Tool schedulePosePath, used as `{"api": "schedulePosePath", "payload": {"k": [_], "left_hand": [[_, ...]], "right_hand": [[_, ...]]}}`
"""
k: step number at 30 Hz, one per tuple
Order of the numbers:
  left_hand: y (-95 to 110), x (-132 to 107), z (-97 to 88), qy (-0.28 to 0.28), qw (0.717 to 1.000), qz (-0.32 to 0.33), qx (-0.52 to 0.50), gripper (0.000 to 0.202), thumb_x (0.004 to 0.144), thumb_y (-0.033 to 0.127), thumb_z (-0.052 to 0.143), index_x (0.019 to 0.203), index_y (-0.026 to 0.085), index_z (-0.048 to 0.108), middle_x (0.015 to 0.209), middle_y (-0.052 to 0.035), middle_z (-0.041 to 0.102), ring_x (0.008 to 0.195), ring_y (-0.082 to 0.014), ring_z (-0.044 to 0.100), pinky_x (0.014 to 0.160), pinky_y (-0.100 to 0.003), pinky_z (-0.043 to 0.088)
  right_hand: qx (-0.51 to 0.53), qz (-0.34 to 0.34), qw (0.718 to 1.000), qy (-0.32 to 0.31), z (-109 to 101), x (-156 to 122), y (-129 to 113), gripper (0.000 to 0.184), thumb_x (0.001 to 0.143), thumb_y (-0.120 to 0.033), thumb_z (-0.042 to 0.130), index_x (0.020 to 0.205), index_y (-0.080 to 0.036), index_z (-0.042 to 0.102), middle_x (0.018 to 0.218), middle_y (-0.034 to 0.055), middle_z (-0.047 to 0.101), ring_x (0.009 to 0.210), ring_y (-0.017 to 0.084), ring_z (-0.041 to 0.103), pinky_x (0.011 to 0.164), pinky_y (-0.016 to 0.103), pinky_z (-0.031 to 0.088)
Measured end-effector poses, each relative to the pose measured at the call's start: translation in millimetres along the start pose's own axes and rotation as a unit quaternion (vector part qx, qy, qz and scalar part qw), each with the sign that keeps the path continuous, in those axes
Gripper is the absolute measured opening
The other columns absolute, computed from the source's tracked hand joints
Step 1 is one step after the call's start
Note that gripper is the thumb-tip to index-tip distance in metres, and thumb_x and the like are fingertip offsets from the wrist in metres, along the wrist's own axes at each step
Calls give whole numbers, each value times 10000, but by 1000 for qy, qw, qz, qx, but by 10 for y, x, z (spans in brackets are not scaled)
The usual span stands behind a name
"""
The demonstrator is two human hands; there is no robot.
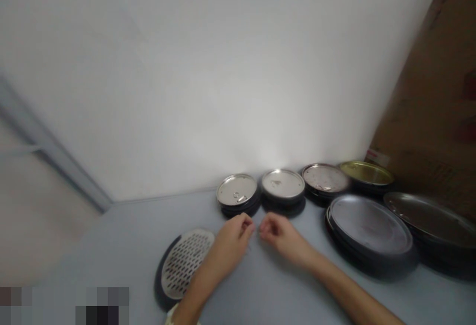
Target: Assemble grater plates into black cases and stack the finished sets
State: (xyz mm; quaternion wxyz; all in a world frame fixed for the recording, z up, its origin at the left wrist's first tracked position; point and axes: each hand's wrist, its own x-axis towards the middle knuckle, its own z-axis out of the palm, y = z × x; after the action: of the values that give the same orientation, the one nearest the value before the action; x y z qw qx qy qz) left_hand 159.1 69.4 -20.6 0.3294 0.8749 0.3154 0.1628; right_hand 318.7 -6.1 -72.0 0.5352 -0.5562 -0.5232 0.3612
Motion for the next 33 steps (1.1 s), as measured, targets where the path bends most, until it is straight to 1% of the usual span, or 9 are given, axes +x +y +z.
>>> {"api": "schedulePosePath", "payload": {"k": [4,7,9,15,18,20,24,27,33], "left_hand": [[28,36,7,-27,991,-19,-133,128,847,277,560,852,165,621,703,-4,641,671,-157,590,615,-245,431],[-41,58,50,9,982,-30,-186,128,824,284,596,867,163,597,678,10,613,629,-144,578,573,-235,424],[-87,67,52,20,974,-28,-224,170,834,322,608,887,163,581,683,10,611,615,-138,579,569,-235,437],[-56,61,-32,-54,958,-12,-281,203,829,352,628,836,155,579,673,10,600,610,-124,573,589,-236,454],[-66,57,-63,-45,967,-23,-248,210,857,374,579,852,164,572,671,7,600,608,-133,569,593,-245,454],[-124,48,-74,-26,985,-37,-165,166,837,340,583,847,174,574,674,6,606,635,-150,578,607,-250,446],[-267,11,-50,-67,997,-35,-1,177,705,217,661,877,179,646,866,-27,664,747,-177,607,671,-262,441],[-306,5,-4,-92,995,-31,32,183,682,169,648,862,176,680,925,-38,672,789,-190,619,711,-273,445],[-307,49,28,-101,993,-53,20,166,659,109,640,809,165,682,756,-15,677,734,-190,624,664,-260,431]], "right_hand": [[62,-21,998,22,47,0,-32,330,795,-452,747,818,-202,532,710,-33,567,672,137,527,628,258,427],[84,-29,996,28,87,-21,-94,378,789,-502,748,824,-209,511,719,-36,555,685,139,528,638,264,430],[88,-34,995,36,112,-38,-135,379,793,-503,745,838,-213,505,716,-45,539,682,137,524,633,261,426],[40,-59,997,22,165,-83,-165,256,854,-368,694,947,-206,520,734,-29,605,661,138,554,612,255,419],[24,-58,997,32,146,-78,-144,265,831,-281,678,1055,-190,570,687,-42,601,620,136,554,577,241,408],[5,-31,999,40,114,-62,-133,260,816,-265,662,1056,-168,635,624,-42,597,571,136,554,549,239,408],[9,42,998,48,51,-26,-119,195,816,-320,648,822,-136,712,586,19,673,532,161,632,540,257,473],[41,64,996,57,31,-8,-103,250,783,-381,695,729,-137,702,609,46,705,547,181,677,531,263,513],[125,81,986,77,15,31,-75,417,682,-521,791,790,-121,746,730,87,755,702,232,739,621,314,594]]}}
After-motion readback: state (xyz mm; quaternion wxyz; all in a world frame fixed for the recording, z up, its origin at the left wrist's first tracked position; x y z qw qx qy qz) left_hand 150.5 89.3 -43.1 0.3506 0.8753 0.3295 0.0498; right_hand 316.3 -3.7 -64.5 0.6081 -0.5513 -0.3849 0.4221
